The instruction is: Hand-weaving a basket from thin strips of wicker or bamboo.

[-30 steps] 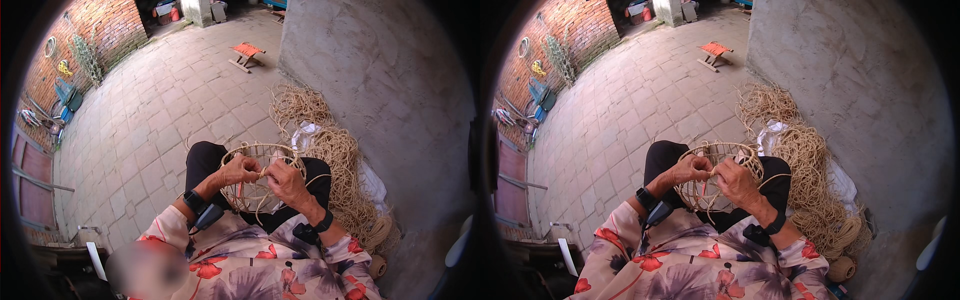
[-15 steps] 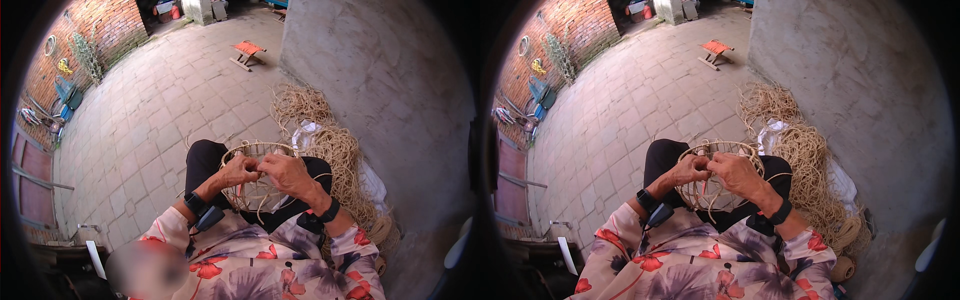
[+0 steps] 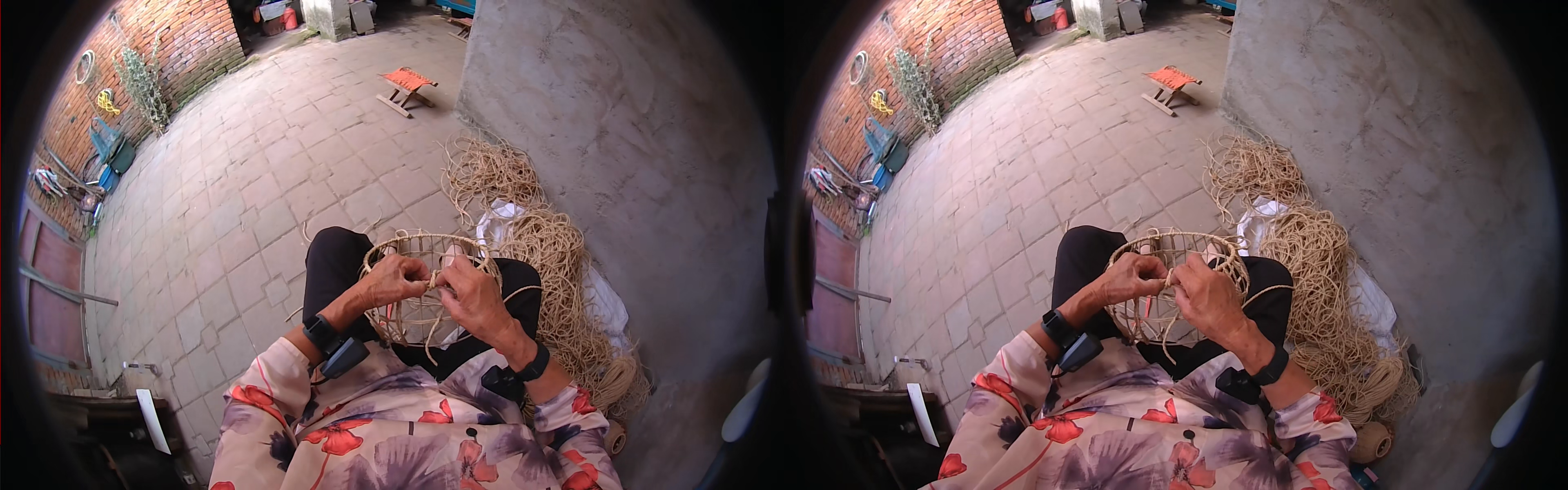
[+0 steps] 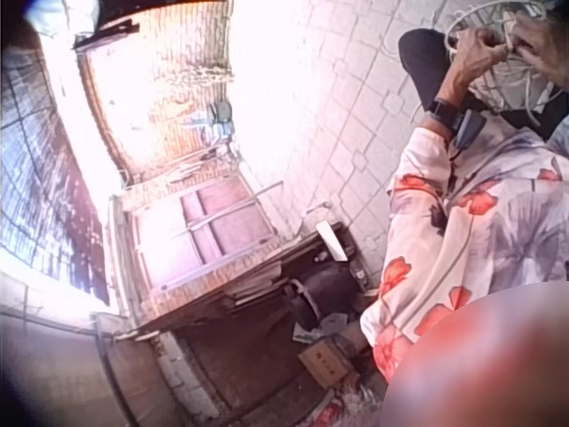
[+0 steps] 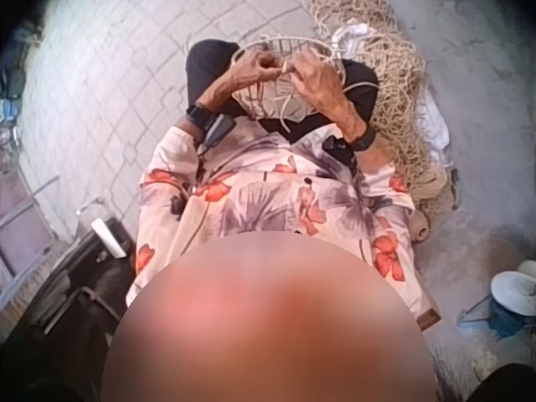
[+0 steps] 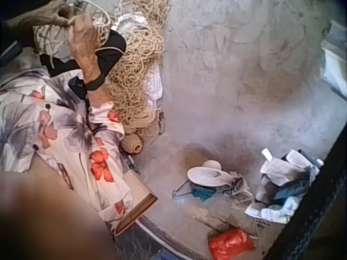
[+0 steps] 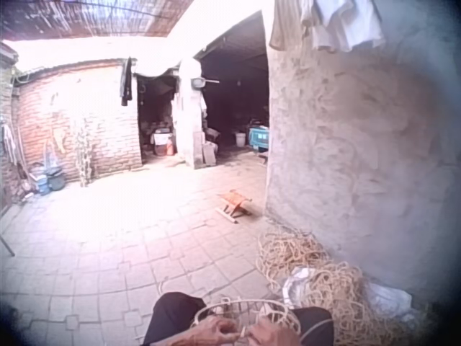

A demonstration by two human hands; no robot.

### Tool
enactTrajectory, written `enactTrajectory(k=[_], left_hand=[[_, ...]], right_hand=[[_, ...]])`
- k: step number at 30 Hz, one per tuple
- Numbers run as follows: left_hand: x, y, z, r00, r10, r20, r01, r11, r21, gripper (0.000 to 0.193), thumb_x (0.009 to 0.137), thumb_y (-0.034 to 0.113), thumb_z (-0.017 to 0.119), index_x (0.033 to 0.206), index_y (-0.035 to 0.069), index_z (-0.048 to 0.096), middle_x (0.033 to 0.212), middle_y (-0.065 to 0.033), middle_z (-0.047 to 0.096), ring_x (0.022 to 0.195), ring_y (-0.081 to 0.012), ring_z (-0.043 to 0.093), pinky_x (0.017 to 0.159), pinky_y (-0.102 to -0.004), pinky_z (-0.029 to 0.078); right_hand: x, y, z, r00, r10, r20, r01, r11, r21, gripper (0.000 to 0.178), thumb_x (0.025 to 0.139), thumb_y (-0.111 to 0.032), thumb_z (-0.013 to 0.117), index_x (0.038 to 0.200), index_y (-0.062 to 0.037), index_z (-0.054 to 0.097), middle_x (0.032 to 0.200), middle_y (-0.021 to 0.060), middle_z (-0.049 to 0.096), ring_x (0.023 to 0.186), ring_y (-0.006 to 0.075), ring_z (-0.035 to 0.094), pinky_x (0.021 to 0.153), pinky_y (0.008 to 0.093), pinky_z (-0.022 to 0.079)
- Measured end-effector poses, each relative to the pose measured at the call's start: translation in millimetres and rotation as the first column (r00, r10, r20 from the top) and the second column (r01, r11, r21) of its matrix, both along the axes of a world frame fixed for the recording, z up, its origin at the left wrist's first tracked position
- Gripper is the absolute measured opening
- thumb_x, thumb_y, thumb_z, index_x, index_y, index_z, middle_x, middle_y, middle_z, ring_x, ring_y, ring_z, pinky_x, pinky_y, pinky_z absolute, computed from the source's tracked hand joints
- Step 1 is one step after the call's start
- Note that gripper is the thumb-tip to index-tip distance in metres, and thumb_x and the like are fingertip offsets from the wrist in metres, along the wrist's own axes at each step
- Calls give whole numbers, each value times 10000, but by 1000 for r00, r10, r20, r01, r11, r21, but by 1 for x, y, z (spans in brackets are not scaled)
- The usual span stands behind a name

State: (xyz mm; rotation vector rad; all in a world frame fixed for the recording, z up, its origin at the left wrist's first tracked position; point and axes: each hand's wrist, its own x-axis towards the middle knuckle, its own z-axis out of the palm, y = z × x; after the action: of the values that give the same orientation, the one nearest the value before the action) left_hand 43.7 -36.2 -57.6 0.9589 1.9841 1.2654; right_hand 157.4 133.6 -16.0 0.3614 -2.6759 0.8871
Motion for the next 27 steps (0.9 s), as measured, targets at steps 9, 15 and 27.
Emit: enactTrajectory(k=[9, 15, 27], left_hand=[[3, 1, 4, 1000, -10, 22, 11, 999, -42, 255, 764, 208, 607, 858, -27, 641, 705, -53, 612, 667, -113, 552, 634, -279, 464], [7, 2, 4, 999, 18, -46, -19, 999, -33, 235, 769, 191, 619, 855, -27, 635, 707, -53, 617, 668, -113, 553, 631, -282, 465], [14, 2, 9, 990, 50, -134, -48, 999, 21, 232, 764, 195, 622, 815, -31, 614, 673, -71, 597, 632, -118, 538, 603, -289, 452]], right_hand=[[7, -8, -6, 992, -123, 8, 123, 990, -73, 119, 757, -29, 617, 861, -44, 560, 844, 131, 527, 702, 329, 593, 603, 416, 480], [8, -12, -7, 990, -139, 19, 140, 988, -68, 150, 753, -4, 604, 889, -38, 549, 845, 146, 542, 718, 354, 586, 637, 426, 478], [3, -13, -5, 993, -122, 6, 122, 990, -70, 273, 769, 12, 573, 1039, -22, 553, 873, 183, 599, 782, 380, 606, 655, 436, 489]])
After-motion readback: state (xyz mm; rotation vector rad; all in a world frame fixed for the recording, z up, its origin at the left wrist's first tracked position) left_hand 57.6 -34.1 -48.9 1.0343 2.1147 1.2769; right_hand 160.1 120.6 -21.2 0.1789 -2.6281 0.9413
